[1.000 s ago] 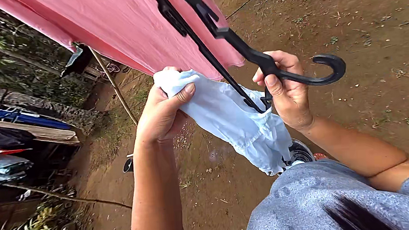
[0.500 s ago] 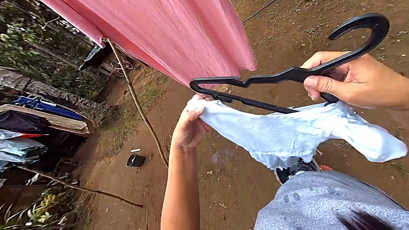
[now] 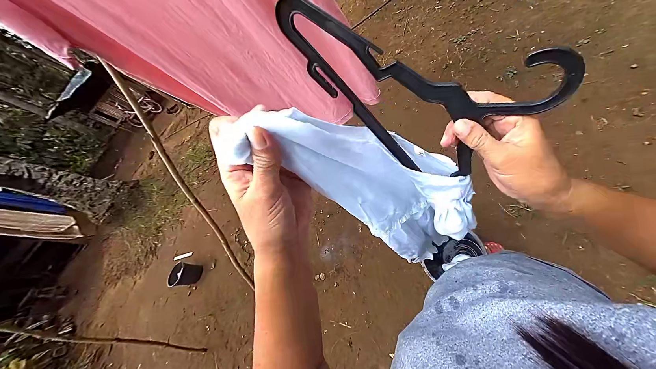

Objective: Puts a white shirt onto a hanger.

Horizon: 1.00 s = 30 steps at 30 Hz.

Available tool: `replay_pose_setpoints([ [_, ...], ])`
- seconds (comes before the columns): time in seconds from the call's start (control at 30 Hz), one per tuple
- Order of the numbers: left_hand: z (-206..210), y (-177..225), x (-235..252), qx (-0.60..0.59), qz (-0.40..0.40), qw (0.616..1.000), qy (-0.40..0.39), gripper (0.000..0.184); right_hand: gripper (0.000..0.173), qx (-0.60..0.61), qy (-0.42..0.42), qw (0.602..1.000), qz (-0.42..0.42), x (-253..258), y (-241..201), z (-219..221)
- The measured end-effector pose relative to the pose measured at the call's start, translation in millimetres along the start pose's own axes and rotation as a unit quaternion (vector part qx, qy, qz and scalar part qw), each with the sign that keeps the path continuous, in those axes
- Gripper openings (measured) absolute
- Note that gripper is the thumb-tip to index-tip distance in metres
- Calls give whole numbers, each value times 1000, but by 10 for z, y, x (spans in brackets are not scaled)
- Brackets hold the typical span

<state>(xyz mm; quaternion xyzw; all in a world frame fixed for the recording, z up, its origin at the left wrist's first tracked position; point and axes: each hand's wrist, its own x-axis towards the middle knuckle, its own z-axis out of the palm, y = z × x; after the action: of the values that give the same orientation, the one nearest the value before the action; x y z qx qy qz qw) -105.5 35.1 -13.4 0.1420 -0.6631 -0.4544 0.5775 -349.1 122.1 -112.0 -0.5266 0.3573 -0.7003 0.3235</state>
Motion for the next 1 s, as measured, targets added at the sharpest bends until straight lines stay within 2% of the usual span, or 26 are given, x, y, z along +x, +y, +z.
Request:
replay_pose_setpoints([
  [0.1, 107, -26, 121, 0, 32, 999, -5, 17, 32, -72, 12, 994, -86, -102, 81, 205],
  [0.17, 73, -45, 158, 31, 10, 999, -10, 21, 32, -49, -20, 996, -75, -92, 115, 240],
  [0.27, -10, -96, 169, 79, -46, 996, 26, 16, 29, 22, -63, 997, -39, -12, 87, 200],
  [0.37, -137, -190, 156, 36, -55, 998, -24, 11, 24, 32, -73, 997, -21, 78, 72, 176],
  [0.43, -158, -232, 150, 22, -55, 998, 1, 9, 23, 11, -85, 996, -11, 111, 101, 154],
  [0.47, -153, -241, 147, 26, -56, 998, 33, 9, 29, -14, -114, 993, -8, 115, 135, 114],
  [0.57, -197, -229, 148, 40, -43, 994, 96, 11, 67, -158, -240, 957, 47, 58, 263, -53],
  [0.63, -273, -201, 146, 45, -31, 992, 114, 10, 52, -194, -246, 946, 77, -21, 392, -111],
  [0.7, -327, -160, 130, 56, -31, 990, 126, 10, 22, -215, -190, 955, 72, -53, 420, -127],
  [0.77, -373, -114, 81, 82, -42, 989, 116, 11, 8, -243, -148, 958, 38, -5, 351, -156],
  [0.9, -434, -86, 31, 104, -20, 990, 91, 16, 13, -295, -102, 949, -35, 165, 196, -224],
  [1.0, -419, -106, -6, 96, -18, 992, 78, 17, 14, -252, -92, 963, -29, 269, 156, -207],
])
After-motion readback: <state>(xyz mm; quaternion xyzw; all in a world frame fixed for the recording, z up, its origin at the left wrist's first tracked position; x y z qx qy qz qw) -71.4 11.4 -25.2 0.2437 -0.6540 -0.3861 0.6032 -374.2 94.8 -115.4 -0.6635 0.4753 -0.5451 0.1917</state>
